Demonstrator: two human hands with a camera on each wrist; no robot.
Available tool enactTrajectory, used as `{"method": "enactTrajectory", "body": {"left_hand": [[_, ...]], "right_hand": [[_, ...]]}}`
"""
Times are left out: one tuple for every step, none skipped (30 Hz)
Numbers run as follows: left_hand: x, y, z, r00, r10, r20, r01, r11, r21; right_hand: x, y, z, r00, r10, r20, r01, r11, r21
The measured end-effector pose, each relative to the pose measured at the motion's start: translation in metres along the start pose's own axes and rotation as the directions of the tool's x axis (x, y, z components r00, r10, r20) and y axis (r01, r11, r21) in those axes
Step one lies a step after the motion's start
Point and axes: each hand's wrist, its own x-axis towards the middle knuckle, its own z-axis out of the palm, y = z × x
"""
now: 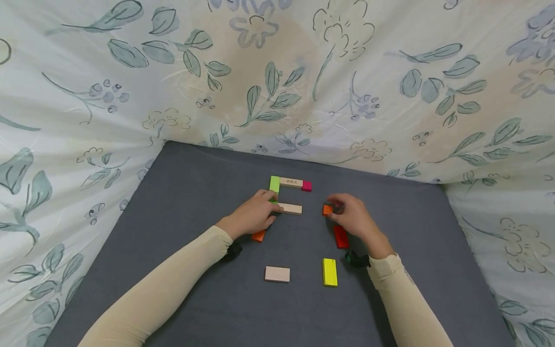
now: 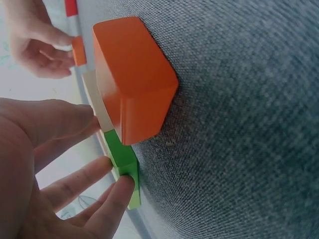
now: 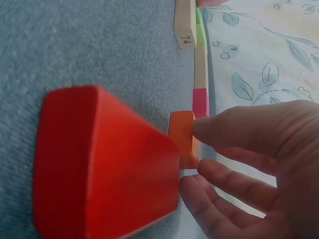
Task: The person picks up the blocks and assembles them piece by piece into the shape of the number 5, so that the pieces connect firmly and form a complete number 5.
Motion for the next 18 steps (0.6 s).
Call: {"method": "enactTrajectory", "body": {"left_hand": [[-0.0002, -0.0001, 0.0000, 1.000, 0.000, -0.001, 0.000, 1.000, 0.000], [-0.0003, -0.0002, 0.0000, 1.000, 0.000, -0.002, 0.000, 1.000, 0.000], [-0.0003, -0.0004, -0.0001, 1.000, -0.001, -0.001, 0.001, 1.000, 0.003], [-0.0005, -0.0006, -0.0001, 1.000, -0.001, -0.003, 0.001, 1.000, 0.006], [-0.0005, -0.0007, -0.0002, 1.000, -0.002, -0.003, 0.002, 1.000, 0.010], [-0.0005, -0.0007, -0.0003, 1.000, -0.002, -0.002, 0.002, 1.000, 0.014], [-0.0005, -0.0008, -0.0003, 1.000, -0.002, -0.003, 0.002, 1.000, 0.016], [-0.0005, -0.0008, -0.0003, 1.000, -0.002, -0.003, 0.002, 1.000, 0.016], [-0.0005, -0.0009, -0.0002, 1.000, -0.001, -0.002, 0.001, 1.000, 0.016], [-0.0006, -0.0009, -0.0001, 1.000, 0.000, -0.004, 0.000, 1.000, 0.014], [-0.0005, -0.0008, -0.0002, 1.000, 0.000, -0.002, 0.000, 1.000, 0.014], [-0.0006, -0.0007, -0.0002, 1.000, 0.001, -0.003, -0.001, 1.000, 0.012], [-0.0005, -0.0007, -0.0001, 1.000, 0.002, -0.004, -0.002, 1.000, 0.009], [-0.0005, -0.0007, -0.0001, 1.000, 0.002, -0.004, -0.002, 1.000, 0.006], [-0.0007, -0.0005, -0.0003, 1.000, 0.003, -0.004, -0.003, 1.000, 0.003], [-0.0008, -0.0002, -0.0006, 1.000, 0.003, -0.004, -0.003, 1.000, -0.001], [-0.0009, 0.0000, -0.0009, 1.000, 0.002, -0.004, -0.002, 1.000, -0.005], [-0.0010, 0.0001, -0.0010, 1.000, 0.002, -0.004, -0.002, 1.000, -0.008]], "right_hand": [[0.0001, -0.0010, 0.0002, 1.000, 0.002, -0.001, -0.002, 1.000, -0.002], [0.0004, -0.0021, 0.0003, 1.000, 0.002, -0.001, -0.002, 1.000, -0.004], [0.0005, -0.0032, 0.0006, 1.000, 0.003, -0.001, -0.003, 1.000, -0.007], [0.0011, -0.0039, 0.0009, 1.000, 0.002, -0.001, -0.002, 1.000, -0.009], [0.0015, -0.0046, 0.0014, 1.000, -0.001, 0.001, 0.001, 1.000, -0.012], [0.0017, -0.0050, 0.0017, 1.000, 0.002, 0.002, -0.002, 1.000, -0.014], [0.0021, -0.0051, 0.0022, 1.000, 0.003, 0.004, -0.003, 1.000, -0.016], [0.0023, -0.0053, 0.0027, 1.000, 0.005, 0.006, -0.005, 1.000, -0.020], [0.0024, -0.0053, 0.0031, 1.000, 0.007, 0.008, -0.007, 1.000, -0.023], [0.0024, -0.0053, 0.0034, 1.000, 0.010, 0.010, -0.009, 1.000, -0.024], [0.0024, -0.0052, 0.0037, 1.000, 0.012, 0.012, -0.011, 1.000, -0.026], [0.0022, -0.0050, 0.0039, 1.000, 0.017, 0.013, -0.016, 1.000, -0.026], [0.0023, -0.0047, 0.0040, 1.000, 0.018, 0.016, -0.018, 0.999, -0.026], [0.0022, -0.0045, 0.0041, 1.000, 0.020, 0.018, -0.020, 1.000, -0.025], [0.0024, -0.0041, 0.0042, 1.000, 0.021, 0.019, -0.020, 1.000, -0.023], [0.0025, -0.0037, 0.0044, 1.000, 0.020, 0.021, -0.020, 1.000, -0.022], [0.0027, -0.0033, 0.0046, 1.000, 0.019, 0.023, -0.019, 1.000, -0.020], [0.0029, -0.0030, 0.0048, 0.999, 0.019, 0.026, -0.018, 1.000, -0.019]]}}
